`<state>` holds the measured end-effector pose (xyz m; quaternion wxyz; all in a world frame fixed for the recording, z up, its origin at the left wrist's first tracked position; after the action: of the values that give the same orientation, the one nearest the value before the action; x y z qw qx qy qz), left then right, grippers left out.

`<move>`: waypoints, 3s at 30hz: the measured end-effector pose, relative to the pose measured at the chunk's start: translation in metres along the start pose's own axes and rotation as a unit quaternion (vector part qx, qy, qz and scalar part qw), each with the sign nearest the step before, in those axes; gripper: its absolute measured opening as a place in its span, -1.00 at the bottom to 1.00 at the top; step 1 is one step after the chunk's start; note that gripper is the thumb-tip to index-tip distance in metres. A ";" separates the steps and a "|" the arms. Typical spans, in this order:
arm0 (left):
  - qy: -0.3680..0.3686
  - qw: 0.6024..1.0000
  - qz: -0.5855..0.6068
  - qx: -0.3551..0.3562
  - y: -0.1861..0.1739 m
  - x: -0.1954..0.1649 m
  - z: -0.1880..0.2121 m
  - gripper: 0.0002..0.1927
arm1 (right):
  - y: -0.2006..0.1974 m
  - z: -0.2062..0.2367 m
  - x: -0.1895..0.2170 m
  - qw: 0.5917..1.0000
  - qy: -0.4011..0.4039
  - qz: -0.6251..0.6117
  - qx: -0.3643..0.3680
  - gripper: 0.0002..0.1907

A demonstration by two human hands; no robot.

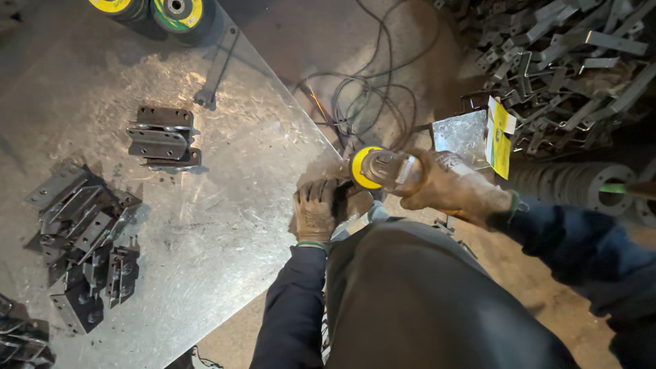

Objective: The person holds small metal bracket castings on a steel worktable and grinds their edges with an angle grinder, producing sparks, then sets finished pieces aside and picks up the next bracket. The person repeats this grinding cycle on successive brackets across the episode.

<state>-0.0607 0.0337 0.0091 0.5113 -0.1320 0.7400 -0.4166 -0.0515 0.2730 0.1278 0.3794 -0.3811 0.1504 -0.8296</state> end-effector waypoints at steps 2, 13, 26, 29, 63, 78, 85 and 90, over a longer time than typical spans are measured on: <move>0.000 1.000 0.005 0.001 0.003 -0.002 -0.001 -0.54 | -0.014 0.004 0.011 0.996 0.009 0.089 0.015 -0.19; 0.015 1.000 0.025 0.005 0.014 -0.014 -0.016 -0.46 | -0.044 0.007 0.023 0.977 0.005 0.215 -0.003 -0.15; 0.013 1.000 0.002 0.005 0.027 -0.025 -0.028 -0.58 | -0.057 -0.005 0.009 0.969 0.028 0.243 0.017 -0.03; 0.008 1.000 0.002 0.014 0.024 -0.026 -0.029 -0.57 | -0.055 -0.006 0.010 0.966 0.018 0.256 0.017 0.00; -0.005 1.000 -0.008 0.024 0.030 -0.011 -0.036 -0.47 | -0.057 -0.007 -0.001 0.999 0.021 0.040 -0.010 -0.24; 0.035 0.996 -0.086 0.013 0.030 -0.003 -0.028 -0.48 | 0.001 -0.047 -0.059 0.993 -0.002 -0.114 0.017 0.07; 0.036 0.998 0.002 -0.058 0.019 -0.009 -0.036 -0.61 | -0.006 -0.064 -0.082 0.994 -0.019 -0.103 -0.028 0.07; 0.021 0.999 -0.016 -0.038 0.023 -0.009 -0.034 -0.58 | -0.011 -0.049 -0.055 0.994 -0.050 -0.091 0.038 -0.27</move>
<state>-0.0810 0.0705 0.0022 0.4835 -0.1539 0.7638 -0.3988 -0.0707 0.3193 0.0732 0.3237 -0.4197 0.0648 -0.8455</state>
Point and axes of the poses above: each hand's wrist, its own z-axis away from the middle knuckle, its own y-axis out of the palm, x = y × z, the point moved 7 cm from there along -z, towards the middle knuckle, and after that the axes turned 14 degrees about z, right-handed, at the moved point
